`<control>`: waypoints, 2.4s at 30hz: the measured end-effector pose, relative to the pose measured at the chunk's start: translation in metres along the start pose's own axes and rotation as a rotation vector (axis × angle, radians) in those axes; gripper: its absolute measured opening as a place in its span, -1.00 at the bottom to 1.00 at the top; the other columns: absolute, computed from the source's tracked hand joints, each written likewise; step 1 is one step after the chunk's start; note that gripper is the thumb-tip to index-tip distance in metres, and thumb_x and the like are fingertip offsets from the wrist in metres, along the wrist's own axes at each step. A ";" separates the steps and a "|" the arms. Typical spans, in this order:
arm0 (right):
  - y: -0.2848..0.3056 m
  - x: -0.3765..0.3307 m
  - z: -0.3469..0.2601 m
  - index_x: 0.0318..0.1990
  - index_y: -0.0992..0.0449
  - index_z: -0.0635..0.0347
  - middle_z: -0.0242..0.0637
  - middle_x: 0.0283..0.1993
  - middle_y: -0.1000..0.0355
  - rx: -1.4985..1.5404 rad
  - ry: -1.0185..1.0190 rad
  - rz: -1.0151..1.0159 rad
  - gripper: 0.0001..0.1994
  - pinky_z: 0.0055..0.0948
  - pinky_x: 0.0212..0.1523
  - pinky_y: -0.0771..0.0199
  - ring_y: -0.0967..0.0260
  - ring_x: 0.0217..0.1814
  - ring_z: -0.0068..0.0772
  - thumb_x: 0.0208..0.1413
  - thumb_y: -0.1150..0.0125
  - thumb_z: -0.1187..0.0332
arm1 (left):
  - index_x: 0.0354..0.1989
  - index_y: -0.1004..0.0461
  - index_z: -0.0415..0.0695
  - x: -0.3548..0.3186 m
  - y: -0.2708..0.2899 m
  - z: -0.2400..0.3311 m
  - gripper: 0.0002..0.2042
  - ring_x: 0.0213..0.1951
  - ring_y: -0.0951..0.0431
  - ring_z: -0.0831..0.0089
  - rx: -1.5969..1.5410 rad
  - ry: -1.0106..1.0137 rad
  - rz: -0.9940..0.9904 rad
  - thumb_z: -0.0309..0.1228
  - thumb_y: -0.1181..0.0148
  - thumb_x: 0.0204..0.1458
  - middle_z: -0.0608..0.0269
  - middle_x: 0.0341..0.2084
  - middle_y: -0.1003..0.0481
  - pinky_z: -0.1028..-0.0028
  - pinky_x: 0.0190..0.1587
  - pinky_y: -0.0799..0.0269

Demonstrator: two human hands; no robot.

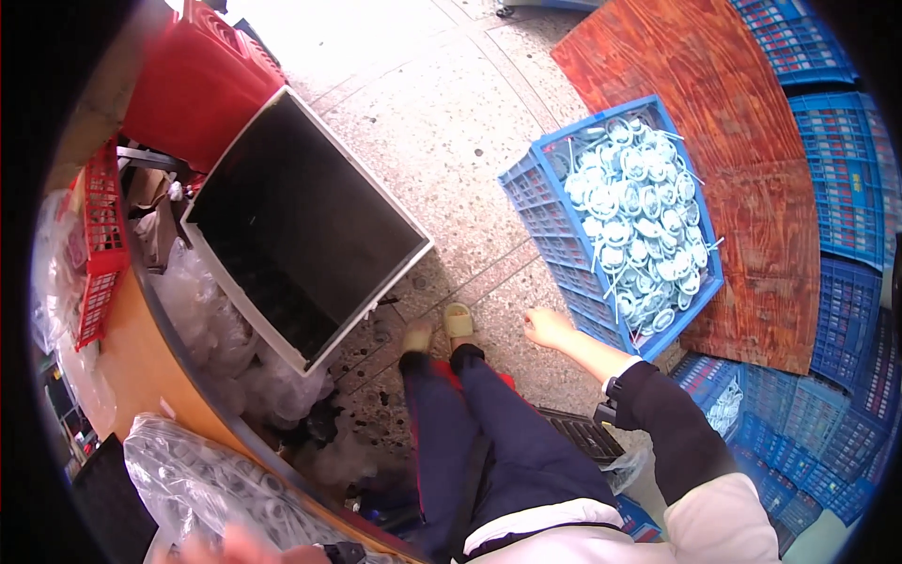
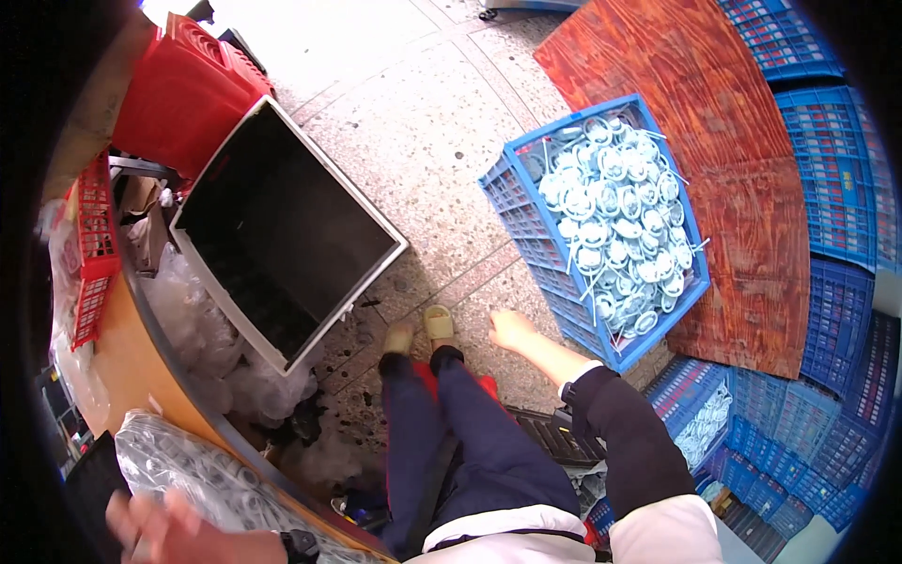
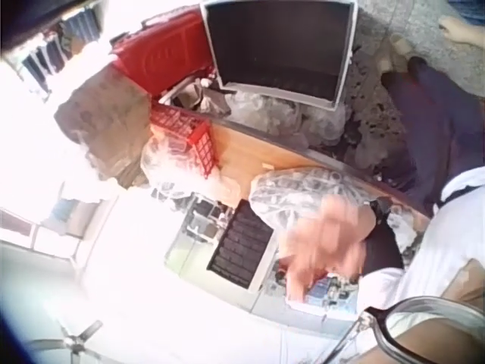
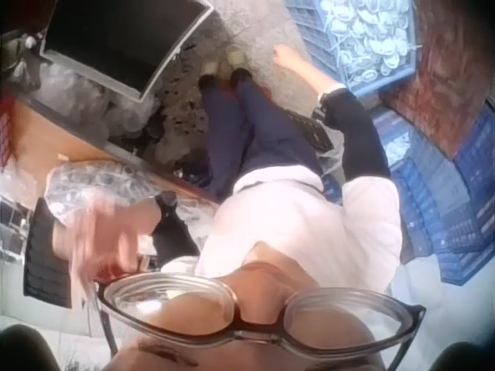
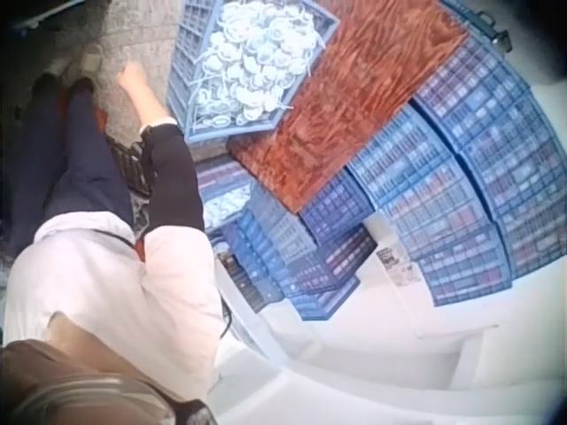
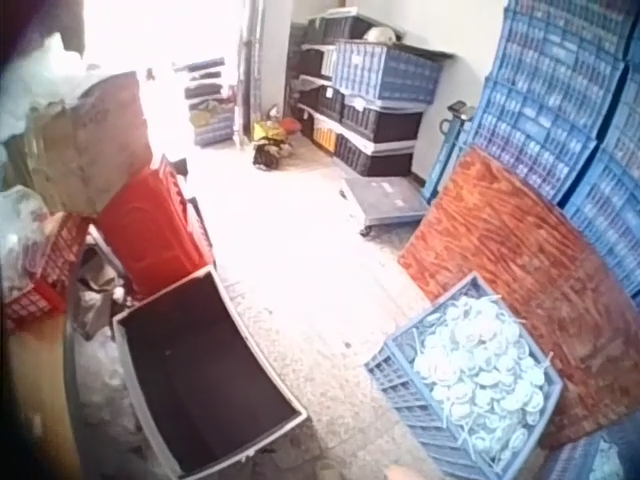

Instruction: Operating a pneumatic press to assemble small rubber components and collecting parts from the floor.

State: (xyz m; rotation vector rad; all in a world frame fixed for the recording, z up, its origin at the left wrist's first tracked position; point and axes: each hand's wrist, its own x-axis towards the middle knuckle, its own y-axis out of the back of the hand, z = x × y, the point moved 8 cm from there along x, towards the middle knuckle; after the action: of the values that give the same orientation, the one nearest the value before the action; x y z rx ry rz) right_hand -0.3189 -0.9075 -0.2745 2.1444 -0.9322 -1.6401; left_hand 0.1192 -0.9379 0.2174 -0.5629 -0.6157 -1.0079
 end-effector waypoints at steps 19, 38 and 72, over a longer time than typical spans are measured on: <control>-0.042 0.198 -0.092 -0.26 -0.47 0.16 -0.08 -0.24 -0.43 -0.714 0.361 -0.472 -0.75 -0.18 -0.13 -0.41 -0.40 -0.15 -0.07 -0.12 -0.13 0.28 | -0.25 -0.47 -0.24 -0.676 0.273 -0.157 -0.72 -0.24 -0.54 0.30 0.864 1.866 0.127 -0.32 -0.15 -0.08 0.09 -0.36 -0.54 0.39 -0.16 -0.41; -0.336 0.431 -0.077 0.21 -0.16 -0.18 0.03 0.29 0.11 -1.166 1.085 -0.491 -0.31 0.01 0.07 -0.26 -0.04 0.24 0.15 -0.16 -0.27 0.31 | 0.07 -0.26 -0.21 -0.916 0.366 -0.411 -0.37 0.01 -0.32 -0.17 1.183 1.943 -0.211 -0.33 -0.28 -0.28 -0.26 0.14 -0.07 0.18 0.02 -0.33; -0.535 0.334 -0.256 0.14 -0.27 -0.01 -0.16 0.31 0.06 -1.266 1.761 -0.307 -0.39 -0.10 0.04 -0.30 -0.10 0.17 0.04 -0.17 -0.26 0.31 | 0.05 -0.33 0.10 -0.959 0.297 -0.407 -0.49 0.06 -0.26 -0.15 0.919 1.570 -0.724 -0.36 -0.22 -0.20 -0.08 0.11 -0.11 0.04 -0.02 -0.34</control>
State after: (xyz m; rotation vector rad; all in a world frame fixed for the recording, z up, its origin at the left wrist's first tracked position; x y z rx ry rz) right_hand 0.1400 -0.7599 -0.7558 1.6493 0.7820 0.2011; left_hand 0.0896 -0.5205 -0.7821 1.3094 0.2451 -1.3208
